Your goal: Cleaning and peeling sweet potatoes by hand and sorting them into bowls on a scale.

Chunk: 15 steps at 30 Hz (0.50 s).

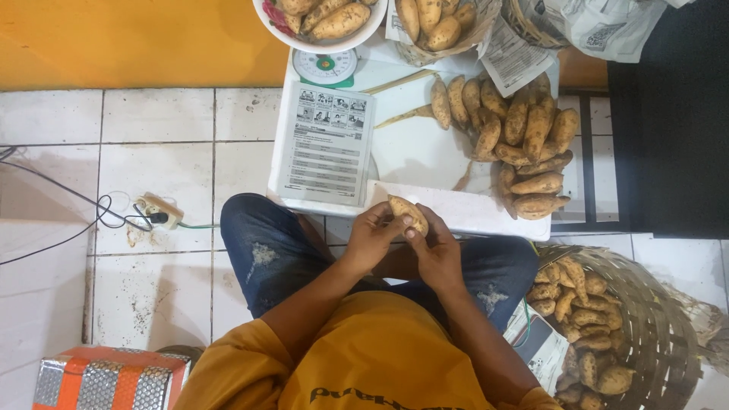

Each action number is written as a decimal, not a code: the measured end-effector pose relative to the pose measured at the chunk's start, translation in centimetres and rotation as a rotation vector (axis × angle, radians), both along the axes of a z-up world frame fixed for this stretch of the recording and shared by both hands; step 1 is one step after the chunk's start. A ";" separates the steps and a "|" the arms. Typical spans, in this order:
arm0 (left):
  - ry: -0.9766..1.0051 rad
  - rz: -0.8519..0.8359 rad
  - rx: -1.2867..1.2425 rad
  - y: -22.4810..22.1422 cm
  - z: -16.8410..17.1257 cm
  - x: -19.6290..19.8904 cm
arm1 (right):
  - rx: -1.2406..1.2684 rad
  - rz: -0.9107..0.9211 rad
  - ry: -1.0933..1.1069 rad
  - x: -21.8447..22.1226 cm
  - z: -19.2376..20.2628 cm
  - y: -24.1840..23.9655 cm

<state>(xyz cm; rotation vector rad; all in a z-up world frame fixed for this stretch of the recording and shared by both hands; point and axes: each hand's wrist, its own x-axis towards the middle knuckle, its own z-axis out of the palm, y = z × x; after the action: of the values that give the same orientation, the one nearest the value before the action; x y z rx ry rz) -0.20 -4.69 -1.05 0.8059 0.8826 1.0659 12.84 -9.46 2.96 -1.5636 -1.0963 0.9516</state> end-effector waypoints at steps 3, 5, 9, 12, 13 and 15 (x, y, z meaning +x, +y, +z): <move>0.035 0.054 -0.002 -0.1 0.2 0.2 | 0.043 0.005 -0.032 0.3 -0.3 0.1; 0.065 0.077 -0.003 -0.1 1.0 -0.2 | 0.060 0.006 -0.028 0.3 -0.6 0.0; 0.149 0.107 -0.013 0.0 1.2 -0.5 | 0.117 0.016 -0.022 0.2 -1.2 -0.2; 0.109 0.128 -0.020 -0.2 1.9 0.2 | 0.148 0.025 -0.019 -0.1 -1.1 -0.1; 0.109 0.124 -0.019 -0.1 2.2 0.1 | 0.148 0.021 -0.019 -0.2 -1.2 -0.1; 0.054 0.168 -0.029 0.1 2.8 -0.1 | 0.206 0.034 -0.085 -0.1 -1.3 0.1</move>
<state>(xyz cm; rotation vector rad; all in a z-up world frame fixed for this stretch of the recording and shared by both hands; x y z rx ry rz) -0.30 -4.62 1.72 0.7489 1.0233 1.1802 12.72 -9.39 1.64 -1.4308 -1.2434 0.7739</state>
